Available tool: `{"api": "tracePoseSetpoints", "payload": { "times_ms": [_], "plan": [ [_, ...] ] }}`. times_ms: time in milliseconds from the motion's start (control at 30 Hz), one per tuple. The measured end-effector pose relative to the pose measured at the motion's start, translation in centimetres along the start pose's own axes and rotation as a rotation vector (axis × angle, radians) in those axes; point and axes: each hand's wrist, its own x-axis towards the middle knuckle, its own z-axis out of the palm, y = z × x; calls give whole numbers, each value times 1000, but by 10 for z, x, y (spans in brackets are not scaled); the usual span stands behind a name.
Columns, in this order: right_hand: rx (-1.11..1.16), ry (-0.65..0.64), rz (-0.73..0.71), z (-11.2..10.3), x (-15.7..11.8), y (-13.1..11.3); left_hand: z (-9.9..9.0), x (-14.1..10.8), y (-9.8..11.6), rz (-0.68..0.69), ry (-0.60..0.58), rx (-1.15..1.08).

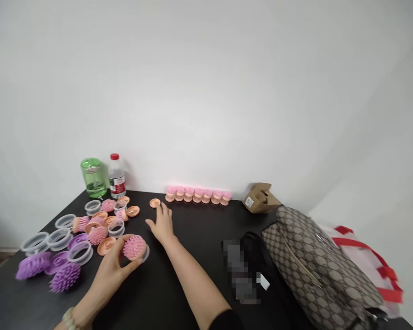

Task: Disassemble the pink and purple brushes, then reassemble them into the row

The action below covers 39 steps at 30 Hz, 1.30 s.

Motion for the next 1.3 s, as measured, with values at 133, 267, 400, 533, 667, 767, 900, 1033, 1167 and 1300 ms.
{"api": "tracePoseSetpoints", "payload": {
  "times_ms": [133,267,400,533,667,767,900,1033,1167,1300],
  "plan": [
    [-163,-59,-38,24,38,3,0,4,-6,-57,-9,-3],
    [-248,-120,-78,39,50,7,0,4,-5,-57,-18,11],
    [-257,-134,-106,39,40,7,-2,5,-9,-58,-15,39],
    [-186,-113,-114,27,17,1,-2,9,-19,-86,11,7],
    [-20,-68,-108,7,-15,0,-1,12,-24,-98,10,-98],
    [166,-6,-60,-8,-42,3,0,12,-26,-101,16,-112],
    [458,88,89,-20,-80,3,3,10,-22,-173,5,-236],
    [775,82,167,-32,-109,-11,2,7,-7,-331,-78,-493],
    [1017,107,160,-49,-119,-32,2,3,7,-432,-208,-681],
    [1113,128,74,-61,-119,-41,1,2,11,-436,-218,-752]
  ]
}}
